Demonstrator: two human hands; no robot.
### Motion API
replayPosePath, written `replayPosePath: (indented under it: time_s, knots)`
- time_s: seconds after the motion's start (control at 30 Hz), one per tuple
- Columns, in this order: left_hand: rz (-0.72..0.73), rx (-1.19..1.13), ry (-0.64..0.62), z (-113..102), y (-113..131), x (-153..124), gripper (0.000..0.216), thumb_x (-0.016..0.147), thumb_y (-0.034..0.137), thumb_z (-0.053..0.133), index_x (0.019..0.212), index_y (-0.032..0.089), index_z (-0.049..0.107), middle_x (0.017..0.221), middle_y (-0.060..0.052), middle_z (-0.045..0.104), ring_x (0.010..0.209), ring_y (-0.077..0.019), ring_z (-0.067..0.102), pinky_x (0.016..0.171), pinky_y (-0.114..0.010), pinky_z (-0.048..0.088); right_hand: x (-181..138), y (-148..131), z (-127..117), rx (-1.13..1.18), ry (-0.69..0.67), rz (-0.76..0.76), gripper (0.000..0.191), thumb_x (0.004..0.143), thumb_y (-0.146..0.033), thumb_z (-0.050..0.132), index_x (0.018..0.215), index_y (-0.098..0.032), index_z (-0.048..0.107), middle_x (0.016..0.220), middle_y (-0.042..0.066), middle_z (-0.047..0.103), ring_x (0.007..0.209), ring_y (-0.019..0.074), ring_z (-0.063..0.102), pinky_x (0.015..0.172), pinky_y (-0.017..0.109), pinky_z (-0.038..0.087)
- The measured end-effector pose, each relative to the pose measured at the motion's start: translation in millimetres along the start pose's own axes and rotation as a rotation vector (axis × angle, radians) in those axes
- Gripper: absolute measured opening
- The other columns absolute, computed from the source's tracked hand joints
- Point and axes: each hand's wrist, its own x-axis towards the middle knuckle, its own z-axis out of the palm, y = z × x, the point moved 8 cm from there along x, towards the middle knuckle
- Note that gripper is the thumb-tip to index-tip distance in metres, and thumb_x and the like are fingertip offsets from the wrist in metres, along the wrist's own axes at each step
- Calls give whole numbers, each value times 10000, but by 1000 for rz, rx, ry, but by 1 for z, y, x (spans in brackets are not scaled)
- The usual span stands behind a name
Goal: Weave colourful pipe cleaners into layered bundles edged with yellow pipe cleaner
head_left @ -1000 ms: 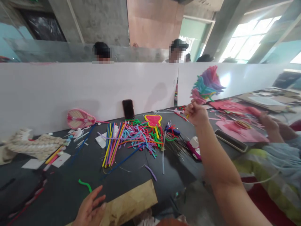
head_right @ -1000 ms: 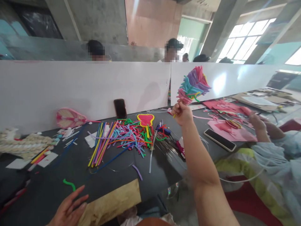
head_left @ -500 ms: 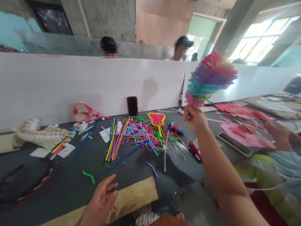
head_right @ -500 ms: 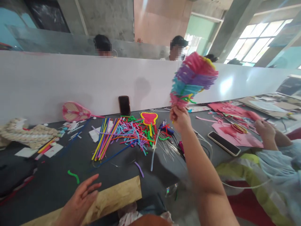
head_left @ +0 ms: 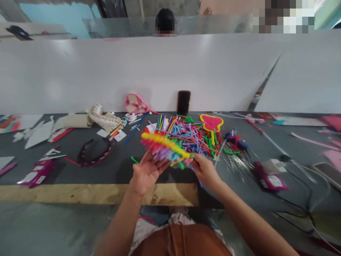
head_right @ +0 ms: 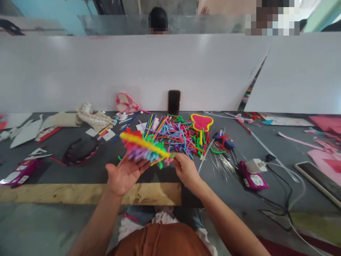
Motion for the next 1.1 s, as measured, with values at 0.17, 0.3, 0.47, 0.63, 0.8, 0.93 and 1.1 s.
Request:
replayPosePath:
  time_s: [0.17,0.3,0.47,0.63,0.8,0.93,1.1]
  knots:
    - [-103,-175,113,-45,-13,-9,469,730,467,727,1147,266,650,1045,-38,744,998,-269,675,975,-526,471,-15,-12,10,-319,-156,-218,309,918,-180,423,1137,-205,638,974,93,719,883,229,653,785,371,527]
    - [-195,-185,162,-59,-17,-8,459,755,450,696,1144,209,650,1046,-68,745,986,-266,687,898,-444,542,-20,-13,3,-409,-193,-258,341,924,-147,411,1165,-220,640,990,78,729,860,220,665,797,376,545]
    - [-287,72,271,-66,-16,-2,492,750,102,695,1224,179,586,1015,-68,749,865,-216,721,806,-336,588,-24,5,-7,-313,-229,-60,360,872,-222,540,1224,-213,616,1026,77,734,894,227,696,775,347,567]
    - [-279,152,264,-71,-9,2,460,737,99,702,1181,157,596,1032,-89,734,880,-221,717,768,-305,597,-31,17,-10,-278,-302,-25,245,886,-240,511,1023,-220,713,961,70,752,861,219,711,770,319,563]
    - [-370,236,218,-84,-11,1,494,701,122,755,1166,180,598,1053,-86,724,854,-223,714,746,-317,596,-46,12,-2,-272,-490,-126,286,908,-196,451,987,-219,725,859,65,751,791,192,700,718,292,550]
    - [-459,238,38,-74,-14,5,532,668,169,798,1168,166,616,1109,-106,705,946,-240,691,840,-327,559,-42,9,-3,-167,-601,-41,219,888,-327,563,1019,-233,710,951,65,743,868,201,689,767,300,542]
    - [-597,340,-277,-42,-28,17,694,640,262,828,1270,140,562,1226,-137,646,1076,-281,625,962,-399,477,-2,11,-11,93,-315,126,304,883,-409,536,1082,-204,640,988,85,707,860,204,670,741,329,547]
